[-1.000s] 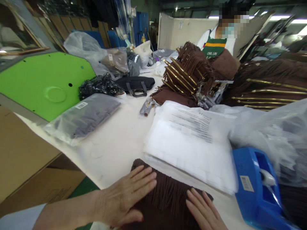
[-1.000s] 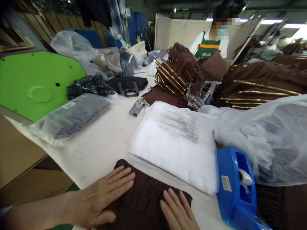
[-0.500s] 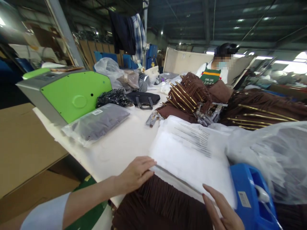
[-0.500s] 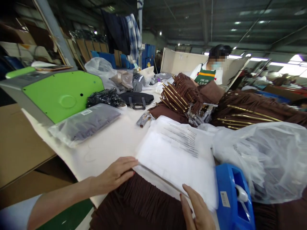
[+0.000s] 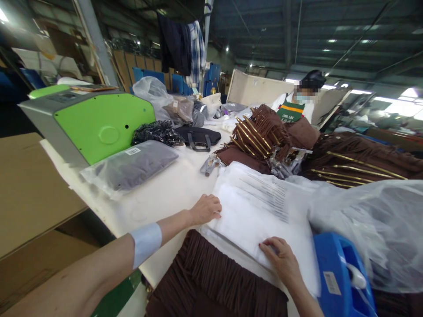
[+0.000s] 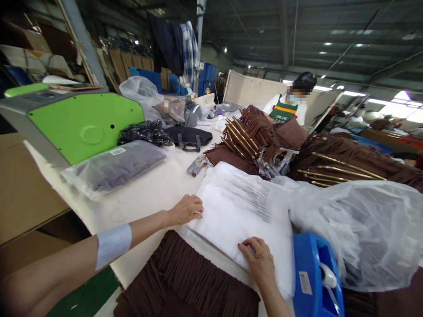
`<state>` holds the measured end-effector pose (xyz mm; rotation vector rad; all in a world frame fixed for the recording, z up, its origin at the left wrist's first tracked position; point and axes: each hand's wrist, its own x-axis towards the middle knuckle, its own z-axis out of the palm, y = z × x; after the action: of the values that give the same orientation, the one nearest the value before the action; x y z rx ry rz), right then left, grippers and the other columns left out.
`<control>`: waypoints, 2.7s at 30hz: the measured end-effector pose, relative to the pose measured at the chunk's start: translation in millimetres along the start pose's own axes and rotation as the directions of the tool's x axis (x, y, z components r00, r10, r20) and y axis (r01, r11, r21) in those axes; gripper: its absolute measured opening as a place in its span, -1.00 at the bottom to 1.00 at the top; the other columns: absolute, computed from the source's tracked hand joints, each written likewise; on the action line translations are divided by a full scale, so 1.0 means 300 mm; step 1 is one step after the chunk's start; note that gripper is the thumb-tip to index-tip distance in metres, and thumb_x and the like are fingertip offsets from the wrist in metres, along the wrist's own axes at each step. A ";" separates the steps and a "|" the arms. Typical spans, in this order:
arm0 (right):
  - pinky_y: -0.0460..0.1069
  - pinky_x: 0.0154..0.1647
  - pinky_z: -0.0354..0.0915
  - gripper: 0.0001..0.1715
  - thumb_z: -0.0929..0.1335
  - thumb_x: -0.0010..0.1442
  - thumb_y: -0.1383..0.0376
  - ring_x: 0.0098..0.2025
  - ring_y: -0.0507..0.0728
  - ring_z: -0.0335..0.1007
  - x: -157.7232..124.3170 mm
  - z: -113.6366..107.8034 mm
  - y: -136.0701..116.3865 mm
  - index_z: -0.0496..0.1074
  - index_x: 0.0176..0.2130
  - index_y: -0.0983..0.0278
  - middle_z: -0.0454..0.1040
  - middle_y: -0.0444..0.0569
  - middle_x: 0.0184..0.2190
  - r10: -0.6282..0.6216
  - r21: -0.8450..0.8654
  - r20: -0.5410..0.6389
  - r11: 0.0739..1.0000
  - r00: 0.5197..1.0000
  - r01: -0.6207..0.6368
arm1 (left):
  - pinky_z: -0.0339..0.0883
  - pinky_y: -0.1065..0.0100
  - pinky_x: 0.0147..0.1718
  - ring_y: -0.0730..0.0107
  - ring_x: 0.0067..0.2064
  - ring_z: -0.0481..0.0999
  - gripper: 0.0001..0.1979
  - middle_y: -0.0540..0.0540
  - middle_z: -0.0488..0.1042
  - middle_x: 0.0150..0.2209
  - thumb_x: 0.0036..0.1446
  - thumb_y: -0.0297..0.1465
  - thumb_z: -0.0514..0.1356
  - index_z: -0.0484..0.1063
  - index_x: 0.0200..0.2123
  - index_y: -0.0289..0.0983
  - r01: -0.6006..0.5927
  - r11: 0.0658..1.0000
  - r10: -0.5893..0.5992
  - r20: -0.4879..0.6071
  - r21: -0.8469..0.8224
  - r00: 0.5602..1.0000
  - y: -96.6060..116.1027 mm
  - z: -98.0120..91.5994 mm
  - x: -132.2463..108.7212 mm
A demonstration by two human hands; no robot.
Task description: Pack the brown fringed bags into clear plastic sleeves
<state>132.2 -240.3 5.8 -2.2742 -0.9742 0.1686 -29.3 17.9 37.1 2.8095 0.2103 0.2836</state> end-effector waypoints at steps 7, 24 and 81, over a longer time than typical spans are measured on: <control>0.03 -0.23 0.37 -0.63 0.28 0.11 -0.01 -0.09 0.18 0.37 -0.157 -0.056 -0.061 0.43 -0.15 0.10 0.44 -0.02 -0.12 -0.290 -0.012 -0.019 0.957 0.957 0.289 | 0.21 0.32 -0.08 0.34 -0.12 0.38 -0.89 -0.09 0.46 -0.23 0.13 -0.39 0.17 0.39 -0.27 -0.30 0.028 0.997 -0.033 -0.063 -0.070 0.997 0.036 -0.102 -0.198; 0.06 -0.19 0.18 -0.81 0.29 0.11 0.18 -0.29 0.13 0.27 0.105 0.077 -0.084 0.39 -0.44 0.23 0.40 -0.08 -0.42 0.011 -0.099 0.150 0.995 0.989 0.004 | 0.26 0.22 -0.20 0.21 -0.14 0.38 -0.75 -0.08 0.40 -0.22 -0.03 -0.29 0.31 0.41 -0.29 -0.27 0.049 0.999 -0.048 0.114 -0.002 0.992 0.056 0.035 0.079; -0.01 -0.42 0.08 -0.77 0.26 0.04 0.23 -0.45 0.11 0.23 -0.197 -0.106 0.034 0.43 -0.32 0.25 0.40 -0.01 -0.45 0.090 -0.102 -0.331 0.986 0.939 -0.130 | 0.23 0.20 -0.35 0.17 -0.38 0.44 -0.79 -0.20 0.42 -0.52 0.10 -0.56 -0.01 0.35 -0.51 -0.37 0.527 0.832 -0.542 -0.051 -0.173 0.839 -0.047 -0.097 -0.107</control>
<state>107.2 -302.5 16.6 -2.3706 -0.7003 -0.2208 -68.3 34.0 54.3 2.4548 0.9386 0.2862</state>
